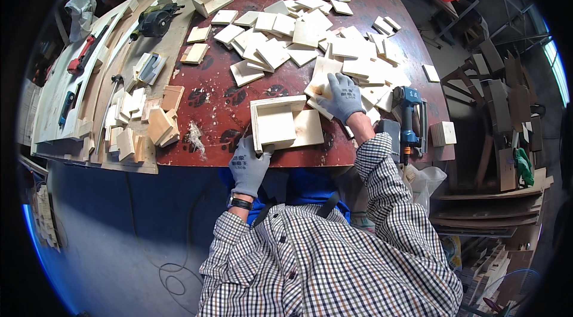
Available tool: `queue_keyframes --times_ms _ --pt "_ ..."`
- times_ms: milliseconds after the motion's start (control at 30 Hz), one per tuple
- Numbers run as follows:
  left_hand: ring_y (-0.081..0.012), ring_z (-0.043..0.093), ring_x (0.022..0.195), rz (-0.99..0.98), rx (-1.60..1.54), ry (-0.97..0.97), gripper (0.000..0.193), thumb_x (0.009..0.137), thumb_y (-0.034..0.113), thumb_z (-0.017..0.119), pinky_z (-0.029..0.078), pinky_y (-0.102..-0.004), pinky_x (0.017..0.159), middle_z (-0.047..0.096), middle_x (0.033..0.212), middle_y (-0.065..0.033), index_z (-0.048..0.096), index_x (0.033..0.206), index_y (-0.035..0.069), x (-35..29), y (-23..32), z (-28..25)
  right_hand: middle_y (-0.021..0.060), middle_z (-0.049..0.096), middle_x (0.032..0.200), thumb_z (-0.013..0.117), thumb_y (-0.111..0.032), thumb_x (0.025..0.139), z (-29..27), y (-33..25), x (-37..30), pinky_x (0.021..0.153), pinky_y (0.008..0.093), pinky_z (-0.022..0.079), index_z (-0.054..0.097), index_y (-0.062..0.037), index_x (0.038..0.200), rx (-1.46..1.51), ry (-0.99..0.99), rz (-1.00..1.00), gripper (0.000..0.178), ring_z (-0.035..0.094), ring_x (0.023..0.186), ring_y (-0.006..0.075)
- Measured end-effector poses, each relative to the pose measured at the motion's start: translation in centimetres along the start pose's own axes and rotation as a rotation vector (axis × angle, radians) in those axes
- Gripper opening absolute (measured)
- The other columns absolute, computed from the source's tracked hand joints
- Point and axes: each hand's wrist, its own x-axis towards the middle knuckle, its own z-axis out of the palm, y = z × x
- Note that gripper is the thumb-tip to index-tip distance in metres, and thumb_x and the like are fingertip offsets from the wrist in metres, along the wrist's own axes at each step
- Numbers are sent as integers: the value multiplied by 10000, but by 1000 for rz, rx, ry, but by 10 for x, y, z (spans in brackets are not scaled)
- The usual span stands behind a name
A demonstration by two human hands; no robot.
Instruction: The person assembles small wooden boxes by hand at a workbench. They pick up pre-cut wooden pieces, fit them together to form box shapes, and use a nail gun to fasten the joints. Completed boxes are placed on the table.
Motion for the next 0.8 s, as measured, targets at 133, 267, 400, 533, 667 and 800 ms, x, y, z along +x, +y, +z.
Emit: queue_keyframes --times_ms 133,267,400,533,667,800 --pt "-379 705 979 -1 14 0 523 839 392 806 579 -490 794 671 1142 -158 636 1212 67 -1 -2 1 256 540 1457 771 -557 833 -1 -8 1 1130 510 424 544 -87 1400 19 -150 56 771 505 1372 423" --pt "-374 707 976 5 8 -7 515 843 399 809 580 -481 796 677 1142 -158 646 1199 65 -1 0 -1 255 552 1431 766 -536 841 7 -4 -8 1109 516 445 549 -96 1363 43 -66 51 716 525 1347 433" --pt "-370 709 976 2 10 0 517 847 405 809 581 -473 799 681 1147 -157 647 1205 68 0 1 -2 226 584 1360 779 -560 827 8 -2 -9 1063 505 475 535 -82 1390 59 -20 19 778 567 1282 414" --pt "-376 690 976 71 -20 43 458 861 382 787 583 -495 751 644 1102 -147 589 1150 87 -2 3 -1 235 616 1222 808 -620 748 2 -4 -4 964 494 480 519 -52 1424 -4 -53 80 929 606 1135 394" --pt "-371 690 981 46 3 25 472 870 390 785 580 -497 746 640 1099 -143 592 1177 88 -2 -6 3 240 591 1247 843 -546 733 -21 -15 -14 1003 522 453 506 -50 1453 116 70 107 937 588 1150 403" --pt "-372 684 1014 36 15 -11 475 872 388 771 575 -503 778 636 1133 -141 598 1201 91 -2 0 1 199 570 1249 879 -493 719 -23 -11 -42 969 542 470 484 -52 1451 236 304 62 941 565 1147 391"
